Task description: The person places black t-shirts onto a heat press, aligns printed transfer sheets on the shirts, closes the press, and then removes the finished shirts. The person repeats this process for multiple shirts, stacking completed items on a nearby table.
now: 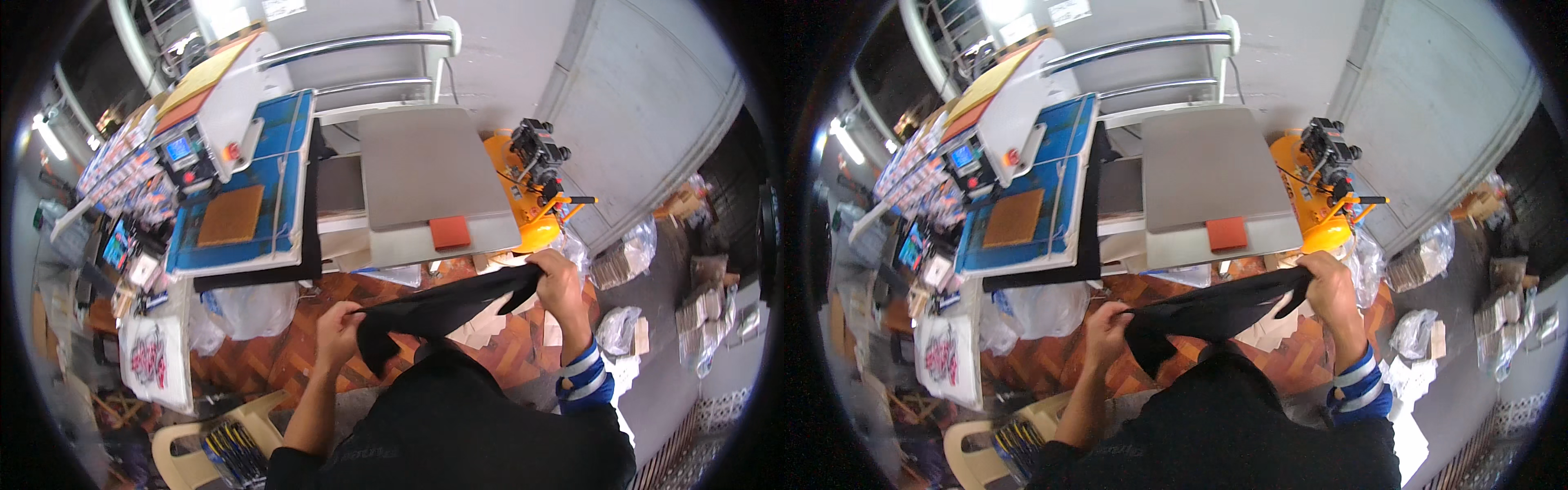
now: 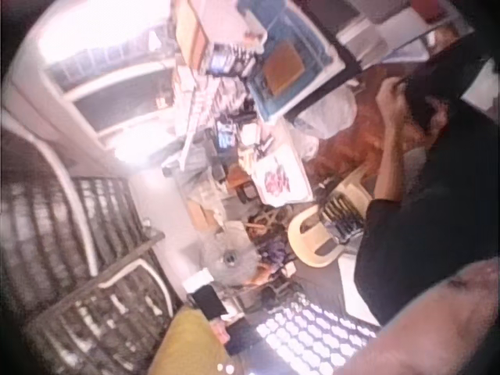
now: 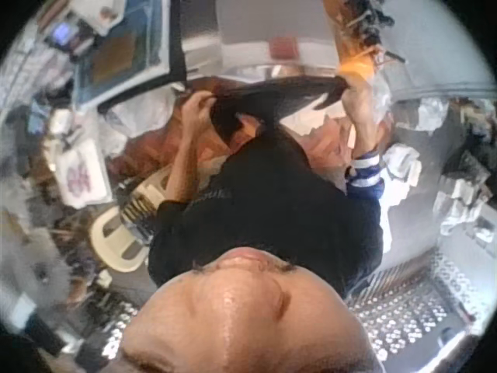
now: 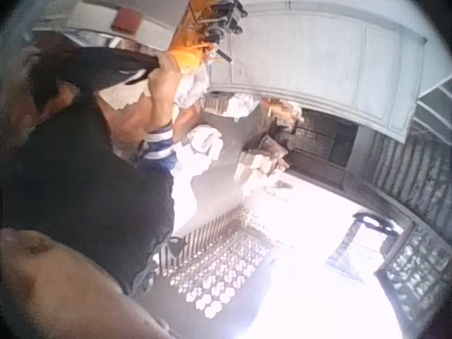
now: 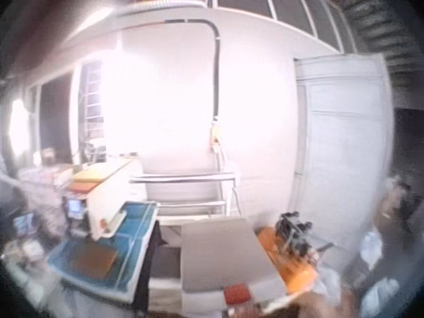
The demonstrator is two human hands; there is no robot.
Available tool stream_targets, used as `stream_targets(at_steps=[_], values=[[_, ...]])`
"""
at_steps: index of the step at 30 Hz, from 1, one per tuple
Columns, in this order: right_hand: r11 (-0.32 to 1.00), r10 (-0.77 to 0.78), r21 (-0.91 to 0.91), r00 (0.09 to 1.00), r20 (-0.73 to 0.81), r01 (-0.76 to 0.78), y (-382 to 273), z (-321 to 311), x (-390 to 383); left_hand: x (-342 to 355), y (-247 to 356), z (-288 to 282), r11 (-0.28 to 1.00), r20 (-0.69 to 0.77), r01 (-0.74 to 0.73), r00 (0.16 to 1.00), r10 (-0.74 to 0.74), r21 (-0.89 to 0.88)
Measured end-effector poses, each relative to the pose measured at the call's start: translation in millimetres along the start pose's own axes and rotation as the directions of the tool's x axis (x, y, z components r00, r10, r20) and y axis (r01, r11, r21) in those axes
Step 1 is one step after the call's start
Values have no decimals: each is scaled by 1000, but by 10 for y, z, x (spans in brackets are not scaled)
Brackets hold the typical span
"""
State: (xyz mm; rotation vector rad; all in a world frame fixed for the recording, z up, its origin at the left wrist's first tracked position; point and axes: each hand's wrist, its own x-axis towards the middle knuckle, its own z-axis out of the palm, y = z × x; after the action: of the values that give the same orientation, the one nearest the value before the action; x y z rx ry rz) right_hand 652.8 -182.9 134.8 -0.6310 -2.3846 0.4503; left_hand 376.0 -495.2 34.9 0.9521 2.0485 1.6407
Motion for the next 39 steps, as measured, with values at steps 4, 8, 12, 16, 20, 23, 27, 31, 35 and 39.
stream_targets(at_steps=[4, 8, 12, 16, 20, 23, 27, 31, 35, 39], values=[[969, 246, -10, 963, -115, -248, 994, 95, 194, 450, 749, -72, 795, 133, -467, 881, 453, 388], [712, 506, 553, 862, 25, -434, 1249, -258, 790, 1105, 1440, -500, 878, 306, -358, 915, 263, 318], [967, 251, 117, 913, -321, -225, 1100, -774, 1853, 1909, 1858, -466, 897, -119, -439, 889, 442, 54], [960, 161, -172, 937, -310, -222, 1250, -836, 3260, 3060, 1885, -419, 847, -532, -188, 705, 469, 498], [997, 62, 34, 998, 19, -62, 1806, -385, 4360, 4365, 1810, -444, 757, -406, -39, 825, 392, 652], [932, 74, -356, 997, -1, -70, 2285, 403, 4821, 5201, 1113, -457, 663, -282, -95, 853, 439, 743], [815, 503, -365, 862, 63, -449, 2906, 1722, 5058, 5869, 188, 31, 660, -403, 190, 896, 186, 727], [760, 650, -232, 712, 266, -607, 3729, 2691, 5193, 6466, -597, 599, 913, -435, 390, 806, -402, -121], [806, 590, -31, 806, -48, -592, 3092, 2886, 5384, 6609, -956, 520, 926, -492, 344, 786, -375, -156], [986, 164, -16, 986, -9, -164, 2834, 2964, 5157, 6514, -1020, 1023, 989, -386, -27, 919, 82, 146]])
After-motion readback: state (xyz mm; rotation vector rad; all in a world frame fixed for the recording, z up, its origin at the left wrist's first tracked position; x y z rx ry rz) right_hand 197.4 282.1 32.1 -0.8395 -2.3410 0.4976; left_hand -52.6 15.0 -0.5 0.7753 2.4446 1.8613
